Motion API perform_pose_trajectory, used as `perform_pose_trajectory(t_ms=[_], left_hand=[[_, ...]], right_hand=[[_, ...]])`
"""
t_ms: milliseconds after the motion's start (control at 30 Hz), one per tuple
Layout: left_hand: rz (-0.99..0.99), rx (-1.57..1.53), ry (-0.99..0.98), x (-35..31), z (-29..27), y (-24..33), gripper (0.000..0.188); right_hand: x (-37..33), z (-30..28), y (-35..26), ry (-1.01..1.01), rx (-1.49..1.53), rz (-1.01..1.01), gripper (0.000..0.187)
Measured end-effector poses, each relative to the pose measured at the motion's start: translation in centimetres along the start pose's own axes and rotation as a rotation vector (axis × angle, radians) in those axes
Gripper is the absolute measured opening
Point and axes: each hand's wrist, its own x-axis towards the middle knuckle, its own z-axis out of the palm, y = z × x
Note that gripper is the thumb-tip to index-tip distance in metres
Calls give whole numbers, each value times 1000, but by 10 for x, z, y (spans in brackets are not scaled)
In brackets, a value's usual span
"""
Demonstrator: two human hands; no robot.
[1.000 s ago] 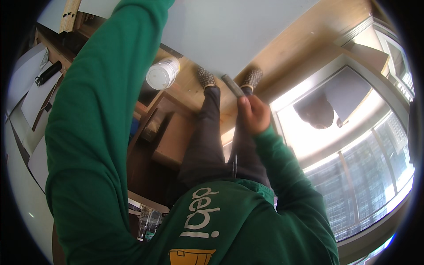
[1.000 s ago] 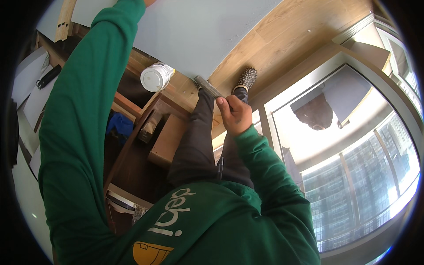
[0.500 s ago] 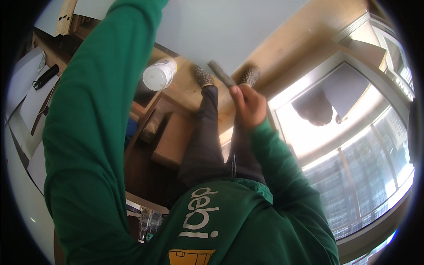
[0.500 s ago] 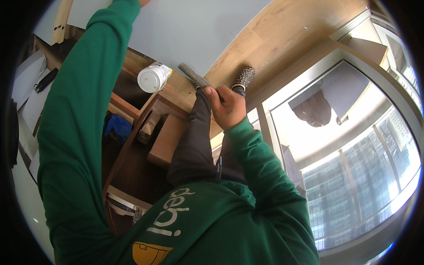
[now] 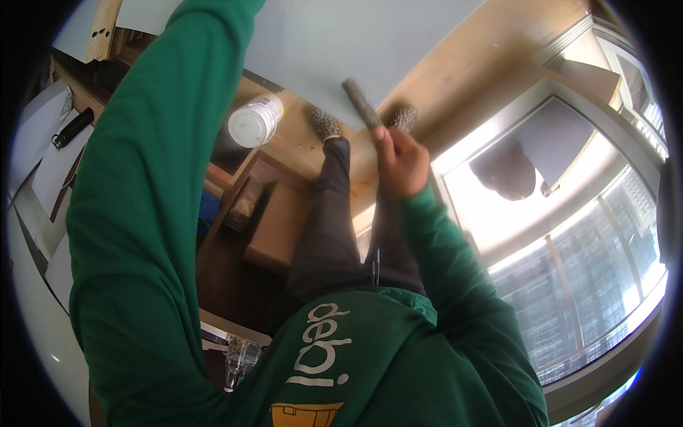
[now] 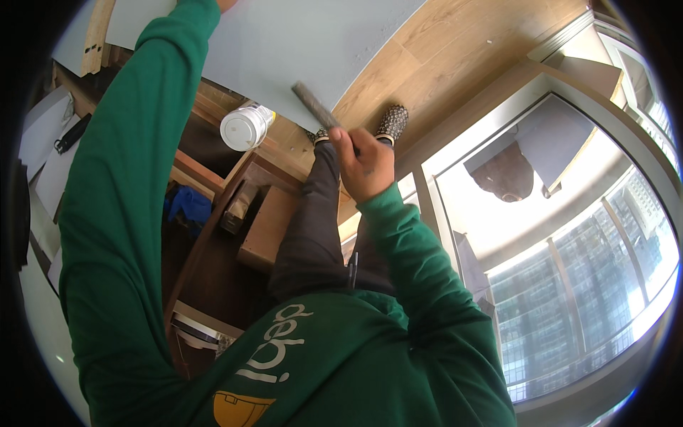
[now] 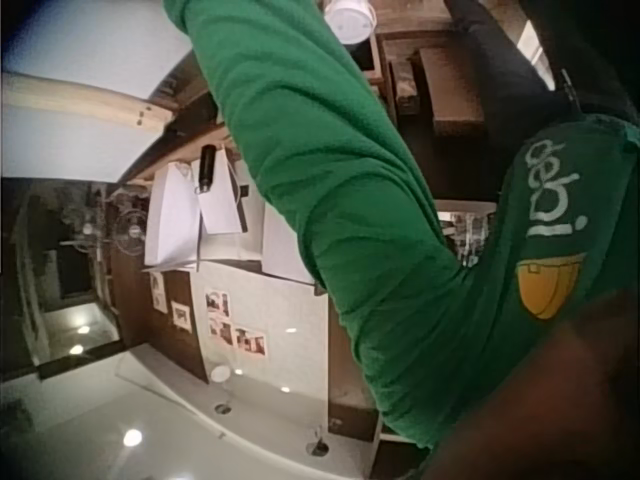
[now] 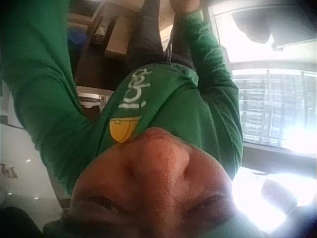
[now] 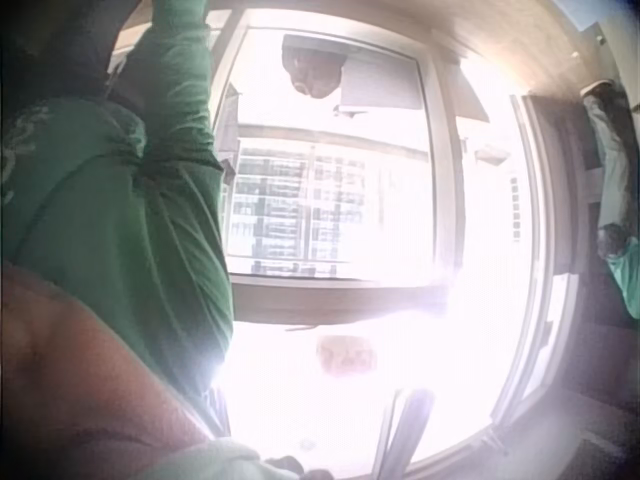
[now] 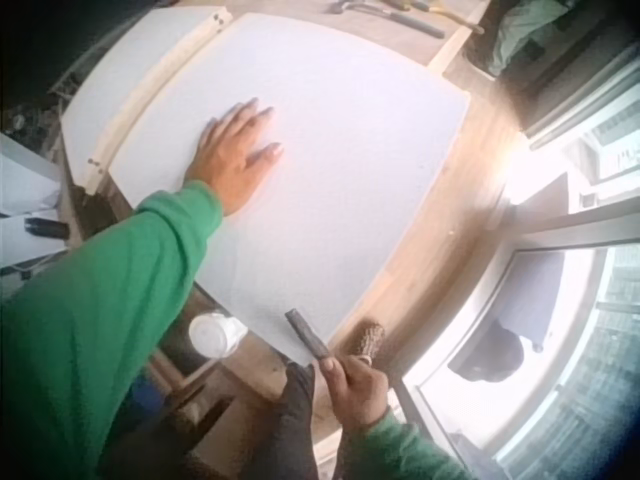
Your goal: The person uses a hand file to smooth the edges of white rectangular boards at a workbench.
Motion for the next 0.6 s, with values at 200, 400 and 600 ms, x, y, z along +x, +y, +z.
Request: perform_pose_trajectory(t_ms=[200, 400, 600], left_hand=[[5, 1, 12, -2, 2, -2, 58], [7, 10, 13, -1, 4, -3, 59], [12, 18, 10, -1, 4, -2, 59]], right_hand=[[-12, -1, 3, -56, 18, -12, 40], [-18, 3, 5, -67, -16, 0, 39], [12, 1, -10, 6, 131, 24, 41]])
